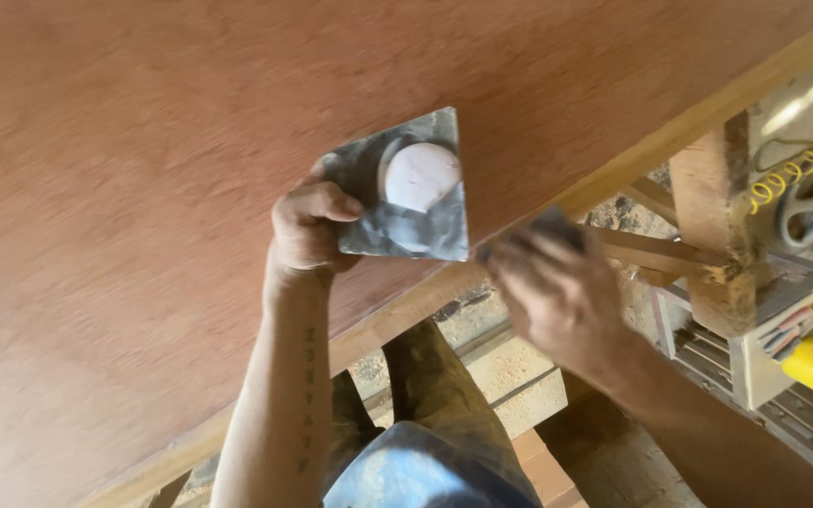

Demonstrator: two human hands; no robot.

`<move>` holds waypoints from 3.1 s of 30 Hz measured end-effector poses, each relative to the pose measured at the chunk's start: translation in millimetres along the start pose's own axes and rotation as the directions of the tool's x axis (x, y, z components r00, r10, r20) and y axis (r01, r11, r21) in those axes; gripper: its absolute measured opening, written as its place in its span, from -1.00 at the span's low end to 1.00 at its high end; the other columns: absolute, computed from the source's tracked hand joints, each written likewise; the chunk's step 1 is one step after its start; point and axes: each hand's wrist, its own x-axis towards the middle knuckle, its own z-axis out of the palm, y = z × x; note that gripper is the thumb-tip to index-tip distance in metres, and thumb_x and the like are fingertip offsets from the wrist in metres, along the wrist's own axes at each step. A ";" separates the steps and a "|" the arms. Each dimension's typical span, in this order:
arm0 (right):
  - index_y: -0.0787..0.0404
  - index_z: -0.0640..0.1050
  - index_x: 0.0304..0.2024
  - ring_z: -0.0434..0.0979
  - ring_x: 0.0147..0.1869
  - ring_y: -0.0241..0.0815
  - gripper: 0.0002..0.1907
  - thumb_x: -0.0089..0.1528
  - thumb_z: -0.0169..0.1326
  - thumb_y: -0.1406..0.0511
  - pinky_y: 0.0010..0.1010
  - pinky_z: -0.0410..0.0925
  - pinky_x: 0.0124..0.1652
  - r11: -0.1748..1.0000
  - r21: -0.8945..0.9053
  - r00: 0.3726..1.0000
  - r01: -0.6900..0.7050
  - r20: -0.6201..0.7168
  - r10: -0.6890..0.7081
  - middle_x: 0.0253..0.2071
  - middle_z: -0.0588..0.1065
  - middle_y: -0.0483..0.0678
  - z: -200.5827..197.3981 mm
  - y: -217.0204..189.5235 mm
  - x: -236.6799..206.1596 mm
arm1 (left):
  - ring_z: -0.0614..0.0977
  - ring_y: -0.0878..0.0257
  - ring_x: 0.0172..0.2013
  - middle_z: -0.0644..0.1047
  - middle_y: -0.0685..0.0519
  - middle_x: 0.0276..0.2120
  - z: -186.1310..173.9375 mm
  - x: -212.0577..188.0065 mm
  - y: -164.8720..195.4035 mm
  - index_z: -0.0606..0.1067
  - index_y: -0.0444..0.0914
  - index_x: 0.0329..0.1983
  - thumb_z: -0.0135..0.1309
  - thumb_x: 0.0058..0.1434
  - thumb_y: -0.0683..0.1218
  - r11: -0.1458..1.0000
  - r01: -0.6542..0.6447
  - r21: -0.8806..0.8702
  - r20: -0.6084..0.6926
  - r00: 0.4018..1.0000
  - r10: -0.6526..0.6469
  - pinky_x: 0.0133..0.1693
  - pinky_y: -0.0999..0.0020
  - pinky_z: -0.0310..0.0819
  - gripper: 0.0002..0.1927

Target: The person scoops wood filler from a can onto a spreader and applies it along the seams and edges of a wooden furniture panel, smoothing the filler into gaps by hand as they move around the panel.

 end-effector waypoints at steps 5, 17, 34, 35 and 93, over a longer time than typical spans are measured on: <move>0.19 0.61 -0.16 0.62 -0.15 -0.20 -0.94 0.34 0.15 0.33 -0.07 0.36 0.00 0.998 -0.048 0.998 0.047 -0.043 -0.049 -0.18 0.66 -0.05 8.8 -33.0 5.8 | 0.61 -0.05 -0.02 0.54 -0.27 0.02 -34.0 -57.5 19.2 0.35 -0.57 0.24 -0.03 -0.13 -0.16 0.999 -0.032 0.016 -0.002 0.999 0.032 0.06 0.22 0.60 -0.23; 0.20 0.61 -0.14 0.66 -0.04 -0.05 -0.82 0.29 0.11 0.24 0.04 0.38 0.07 0.995 0.049 0.991 0.084 0.104 -0.089 -0.15 0.65 -0.01 12.3 -154.5 23.8 | 0.58 -0.05 0.03 0.53 -0.25 0.04 -74.8 -149.0 85.8 0.37 -0.55 0.22 -0.04 -0.07 -0.16 0.979 -0.200 0.037 0.031 0.979 0.199 0.18 0.22 0.52 -0.29; 0.17 0.55 0.11 0.54 0.14 -0.08 -0.76 0.38 0.08 0.42 -0.19 0.43 -0.11 0.915 0.399 0.895 0.059 -0.427 0.129 0.16 0.51 0.29 -2.4 -299.5 62.7 | 0.57 -0.06 0.01 0.54 -0.20 0.03 -26.3 -159.3 100.7 0.39 -0.50 0.23 -0.04 -0.13 -0.17 0.987 -0.148 0.057 -0.129 0.980 0.154 0.16 0.08 0.53 -0.26; 0.18 0.55 0.08 0.54 0.17 -0.03 -0.73 0.32 0.08 0.36 0.04 0.38 -0.08 0.961 0.275 0.993 0.015 -0.119 0.018 0.14 0.53 0.23 -2.0 -295.6 55.6 | 0.58 -0.06 0.00 0.55 -0.19 0.02 -26.5 -157.6 100.0 0.39 -0.48 0.23 -0.04 -0.15 -0.14 0.985 -0.140 0.096 -0.091 0.985 0.149 0.13 0.07 0.55 -0.23; 0.10 0.63 -0.01 0.56 0.22 0.01 -0.64 0.14 0.09 0.24 0.51 0.04 0.14 0.939 0.127 0.888 -0.319 0.385 0.249 0.09 0.62 -0.05 -57.0 63.3 -3.8 | 0.53 0.12 -0.08 0.50 -0.10 -0.11 49.5 118.4 -22.9 0.34 -0.40 0.11 -0.04 0.00 -0.20 0.910 0.178 0.374 0.060 0.975 -0.215 0.01 0.28 0.50 -0.46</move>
